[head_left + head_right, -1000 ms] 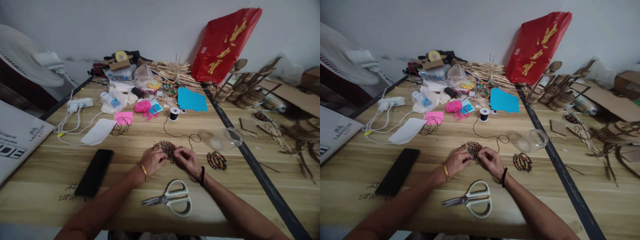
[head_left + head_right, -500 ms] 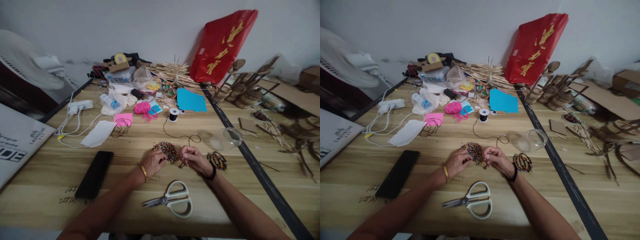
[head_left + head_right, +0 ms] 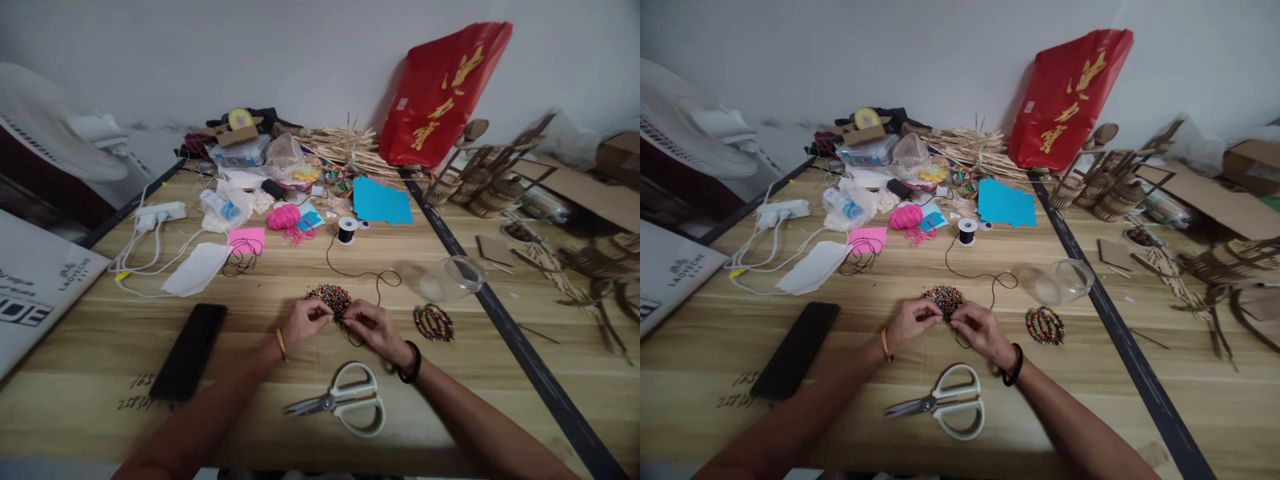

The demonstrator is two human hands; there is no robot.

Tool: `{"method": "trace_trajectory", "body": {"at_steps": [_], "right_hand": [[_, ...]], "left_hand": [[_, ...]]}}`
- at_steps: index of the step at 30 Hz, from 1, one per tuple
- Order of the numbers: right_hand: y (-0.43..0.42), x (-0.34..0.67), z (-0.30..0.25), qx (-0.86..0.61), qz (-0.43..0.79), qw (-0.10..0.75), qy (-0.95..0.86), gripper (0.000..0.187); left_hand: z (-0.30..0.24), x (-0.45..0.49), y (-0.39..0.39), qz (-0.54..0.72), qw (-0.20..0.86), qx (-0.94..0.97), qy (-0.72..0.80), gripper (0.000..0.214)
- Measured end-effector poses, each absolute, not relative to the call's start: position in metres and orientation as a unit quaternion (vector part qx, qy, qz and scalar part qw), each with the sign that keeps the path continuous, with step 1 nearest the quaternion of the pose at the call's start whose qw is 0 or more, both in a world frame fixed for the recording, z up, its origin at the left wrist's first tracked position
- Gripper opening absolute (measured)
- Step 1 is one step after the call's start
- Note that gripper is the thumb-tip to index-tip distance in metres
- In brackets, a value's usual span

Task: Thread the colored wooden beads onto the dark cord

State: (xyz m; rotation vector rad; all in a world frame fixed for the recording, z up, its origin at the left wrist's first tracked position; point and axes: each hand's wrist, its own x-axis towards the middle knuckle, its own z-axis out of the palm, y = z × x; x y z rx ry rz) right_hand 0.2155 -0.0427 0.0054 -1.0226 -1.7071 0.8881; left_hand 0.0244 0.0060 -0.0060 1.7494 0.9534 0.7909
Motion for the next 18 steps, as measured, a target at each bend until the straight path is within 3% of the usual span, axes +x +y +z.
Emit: {"method": "trace_trajectory", "body": {"at_steps": [6,18], "right_hand": [[-0.0437,0.2132,0.0024,-0.379,0.266,0.457,-0.76,0.012],[-0.0437,0.2148,-0.0029,-0.392,0.231,0.435,-0.777,0.011]], "left_hand": [[-0.0066,0.0223,0.0085,0.342,0.546,0.656,0.394,0.011],[-0.0019,0.0238,0.0066,0.329,0.597,0.628,0.375,0.018]]}}
